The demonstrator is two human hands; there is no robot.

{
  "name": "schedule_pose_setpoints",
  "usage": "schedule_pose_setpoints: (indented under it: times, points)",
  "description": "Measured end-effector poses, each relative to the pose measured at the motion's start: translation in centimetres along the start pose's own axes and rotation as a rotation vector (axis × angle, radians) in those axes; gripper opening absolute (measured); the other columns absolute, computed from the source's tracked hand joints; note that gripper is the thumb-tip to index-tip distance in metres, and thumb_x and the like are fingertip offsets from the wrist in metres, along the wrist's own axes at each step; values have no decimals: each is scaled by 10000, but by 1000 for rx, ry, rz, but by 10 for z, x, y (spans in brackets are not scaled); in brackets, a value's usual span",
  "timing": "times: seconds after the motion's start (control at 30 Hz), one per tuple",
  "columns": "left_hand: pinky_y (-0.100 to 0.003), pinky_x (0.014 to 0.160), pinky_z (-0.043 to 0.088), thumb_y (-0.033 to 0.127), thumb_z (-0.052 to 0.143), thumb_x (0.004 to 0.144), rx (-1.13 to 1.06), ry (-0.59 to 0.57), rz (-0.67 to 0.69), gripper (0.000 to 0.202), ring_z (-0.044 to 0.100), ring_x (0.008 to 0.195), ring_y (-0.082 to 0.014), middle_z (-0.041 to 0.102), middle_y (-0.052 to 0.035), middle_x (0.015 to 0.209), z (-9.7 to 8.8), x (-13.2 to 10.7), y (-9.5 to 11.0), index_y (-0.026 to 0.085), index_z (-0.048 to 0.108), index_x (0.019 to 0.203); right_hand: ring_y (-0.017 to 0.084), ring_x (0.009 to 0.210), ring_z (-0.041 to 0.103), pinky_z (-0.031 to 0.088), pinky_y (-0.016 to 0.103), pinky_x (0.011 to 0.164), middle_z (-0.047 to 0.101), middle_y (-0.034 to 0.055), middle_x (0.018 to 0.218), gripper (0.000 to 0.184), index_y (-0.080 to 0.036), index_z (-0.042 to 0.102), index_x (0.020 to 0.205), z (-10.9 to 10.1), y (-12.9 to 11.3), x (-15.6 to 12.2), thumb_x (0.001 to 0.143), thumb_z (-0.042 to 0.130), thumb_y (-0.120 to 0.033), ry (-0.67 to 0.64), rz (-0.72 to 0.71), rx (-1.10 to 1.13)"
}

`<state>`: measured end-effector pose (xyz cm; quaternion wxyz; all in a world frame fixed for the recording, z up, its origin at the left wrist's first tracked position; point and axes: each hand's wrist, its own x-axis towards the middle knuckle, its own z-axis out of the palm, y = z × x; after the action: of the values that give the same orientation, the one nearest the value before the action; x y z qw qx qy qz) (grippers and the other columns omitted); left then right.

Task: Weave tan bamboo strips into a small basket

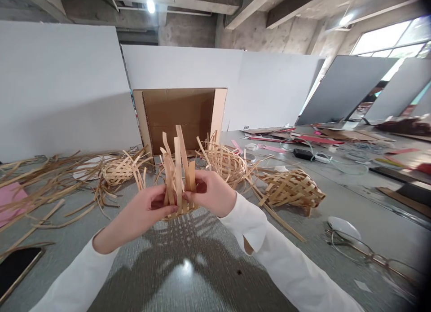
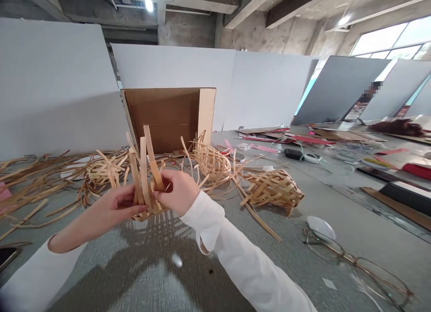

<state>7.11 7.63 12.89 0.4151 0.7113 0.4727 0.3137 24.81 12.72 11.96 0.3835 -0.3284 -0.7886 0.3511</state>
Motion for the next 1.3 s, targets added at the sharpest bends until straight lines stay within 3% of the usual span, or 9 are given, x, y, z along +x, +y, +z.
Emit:
schedule_pose_setpoints:
  times: [0.2, 0.53, 0.7, 0.83, 1.0, 1.17, 1.3]
  points:
    - [-322, 820, 457, 240, 548, 780, -7, 12, -9, 298, 595, 932, -181, 651, -26, 1034, 0, 0, 0, 211, 559, 1077, 142, 643, 580, 465, 280, 621, 631, -5, 715, 131, -160, 607, 772, -1, -2, 0, 650, 607, -113, -37, 7, 36]
    - [-338, 811, 458, 303, 538, 794, -5, -12, 29, 330, 585, 915, -188, 621, -36, 1058, 0, 3, -6, 214, 533, 1112, 124, 584, 543, 434, 253, 577, 576, -36, 626, 128, -169, 585, 733, 8, 1, 1, 627, 567, -99, 33, 4, -35]
    - [-283, 689, 477, 307, 542, 785, -11, -16, -7, 402, 607, 814, -172, 596, -45, 1108, 2, 1, -6, 226, 483, 1175, 123, 596, 533, 423, 238, 563, 574, -34, 649, 122, -179, 568, 725, 10, 5, 2, 627, 568, -107, 49, 8, -13]
    - [-238, 574, 458, 314, 550, 780, -19, -30, -39, 426, 604, 708, -150, 639, -20, 961, 5, -1, -3, 243, 474, 1193, 111, 558, 485, 386, 222, 531, 519, -48, 587, 114, -190, 508, 627, 10, 1, 0, 611, 569, -95, 66, 18, -49]
    - [-246, 599, 472, 278, 565, 767, -77, 9, -29, 399, 616, 721, -148, 641, -14, 991, 5, 1, -6, 251, 507, 1161, 94, 494, 393, 336, 218, 488, 424, -73, 515, 212, -195, 401, 559, 9, -4, 1, 599, 591, -108, 91, 66, -44]
    - [-259, 616, 493, 255, 609, 728, -10, 84, -52, 325, 636, 693, -153, 673, -8, 933, 0, 1, -6, 226, 597, 1051, 110, 524, 472, 383, 234, 523, 479, -61, 539, 162, -182, 458, 592, 7, -5, 2, 596, 582, -78, 65, 6, 39]
    - [-271, 637, 514, 278, 636, 708, -6, 153, -47, 304, 649, 723, -173, 681, -22, 942, -2, 1, -6, 213, 629, 1005, 129, 590, 555, 439, 248, 573, 588, -25, 631, 169, -164, 570, 761, 7, -6, 1, 652, 529, -42, -20, -54, 102]
